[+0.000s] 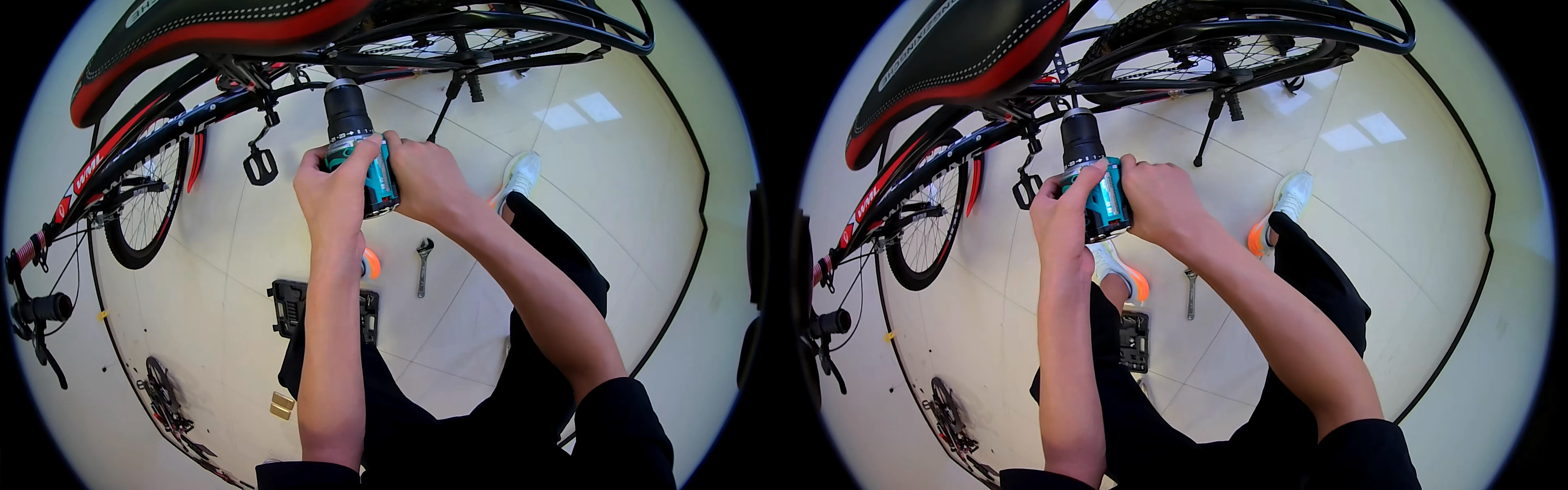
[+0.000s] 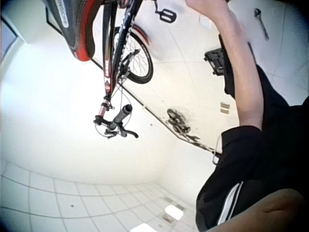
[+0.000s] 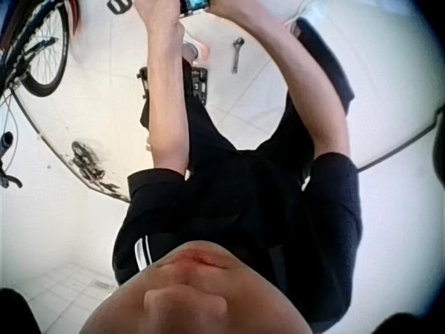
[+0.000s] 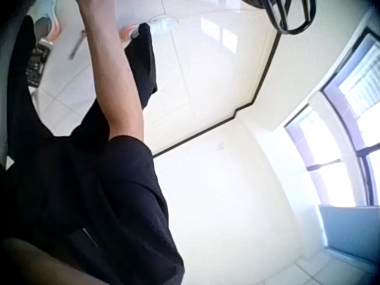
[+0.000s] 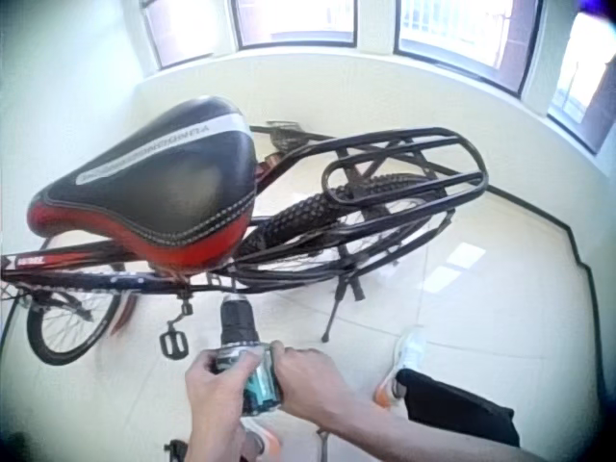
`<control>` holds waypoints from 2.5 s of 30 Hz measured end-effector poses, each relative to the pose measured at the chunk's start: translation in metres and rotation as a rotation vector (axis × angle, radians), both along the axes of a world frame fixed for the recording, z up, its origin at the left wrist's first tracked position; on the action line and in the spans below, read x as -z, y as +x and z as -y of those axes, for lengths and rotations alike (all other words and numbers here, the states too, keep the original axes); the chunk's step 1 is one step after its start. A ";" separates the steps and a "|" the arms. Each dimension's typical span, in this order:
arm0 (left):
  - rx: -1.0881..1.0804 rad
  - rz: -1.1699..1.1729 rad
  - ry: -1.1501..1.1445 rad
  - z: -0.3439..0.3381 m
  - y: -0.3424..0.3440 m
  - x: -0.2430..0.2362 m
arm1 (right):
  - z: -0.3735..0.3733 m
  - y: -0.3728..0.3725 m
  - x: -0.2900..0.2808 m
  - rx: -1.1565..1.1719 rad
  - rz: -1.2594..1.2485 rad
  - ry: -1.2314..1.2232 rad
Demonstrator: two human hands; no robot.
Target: The person uses a cordless drill to tighten bolts on the rear rack and handlebar area of a bicycle. They adjust the drill and reposition the bike as needed, then set the drill down and sit back to observe the completed work.
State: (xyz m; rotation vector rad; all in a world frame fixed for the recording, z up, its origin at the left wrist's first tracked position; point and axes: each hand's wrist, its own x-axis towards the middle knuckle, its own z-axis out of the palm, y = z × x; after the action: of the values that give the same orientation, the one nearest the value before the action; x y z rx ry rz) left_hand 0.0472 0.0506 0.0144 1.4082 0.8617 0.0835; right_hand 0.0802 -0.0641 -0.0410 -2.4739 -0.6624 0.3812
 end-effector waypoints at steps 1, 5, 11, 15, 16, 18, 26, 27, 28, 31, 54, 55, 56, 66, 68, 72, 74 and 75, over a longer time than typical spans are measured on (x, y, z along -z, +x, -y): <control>-0.002 -0.007 -0.013 0.001 -0.001 0.001 | 0.001 -0.001 0.000 -0.006 -0.007 -0.003; -0.025 -0.036 -0.015 0.001 -0.012 0.008 | 0.002 -0.014 0.007 -0.037 0.018 -0.018; 0.024 -0.138 0.050 0.001 -0.038 0.017 | 0.014 -0.033 0.015 -0.065 -0.193 0.207; 0.048 -0.184 0.086 -0.005 -0.054 0.023 | 0.017 -0.049 0.000 -0.031 -0.338 0.375; 0.100 -0.216 0.096 -0.006 -0.058 0.023 | 0.020 -0.055 -0.002 0.008 -0.323 0.358; 0.100 -0.094 -0.015 -0.008 -0.071 0.033 | 0.026 -0.064 -0.024 0.061 -0.462 0.331; -0.176 0.324 -0.199 -0.045 -0.107 -0.011 | 0.096 -0.160 -0.091 0.503 -0.992 0.821; -0.269 0.322 -0.201 -0.068 -0.121 -0.029 | 0.113 -0.180 -0.105 0.530 -0.997 0.879; -0.343 0.384 -0.154 -0.096 -0.140 -0.046 | 0.130 -0.204 -0.118 0.589 -1.022 0.906; -0.535 0.633 -0.229 -0.189 -0.173 -0.116 | 0.192 -0.252 -0.138 0.661 -1.074 0.952; -0.273 0.827 -0.846 -0.310 -0.176 -0.201 | 0.289 -0.331 -0.125 0.708 -1.029 1.143; -0.301 0.819 -0.811 -0.307 -0.182 -0.199 | 0.292 -0.326 -0.122 0.704 -1.025 1.153; -0.291 0.800 -0.831 -0.311 -0.190 -0.196 | 0.289 -0.323 -0.123 0.705 -1.045 1.166; -0.323 0.554 -0.607 -0.330 -0.204 -0.186 | 0.278 -0.328 -0.129 0.699 -1.028 1.046; -0.320 0.537 -0.554 -0.330 -0.204 -0.193 | 0.274 -0.331 -0.133 0.689 -1.018 1.034; -0.362 0.417 -0.450 -0.341 -0.197 -0.200 | 0.263 -0.338 -0.134 0.686 -1.021 1.025; -0.397 0.360 -0.369 -0.346 -0.191 -0.205 | 0.260 -0.337 -0.129 0.695 -1.017 0.992; -0.365 0.367 -0.275 -0.341 -0.190 -0.210 | 0.260 -0.337 -0.127 0.702 -1.012 0.972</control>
State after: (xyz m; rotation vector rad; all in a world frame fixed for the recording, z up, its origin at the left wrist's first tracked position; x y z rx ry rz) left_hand -0.1430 0.3921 0.2248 0.9283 0.7782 0.4702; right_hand -0.2566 -0.3240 0.0860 -1.1891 0.3898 0.7101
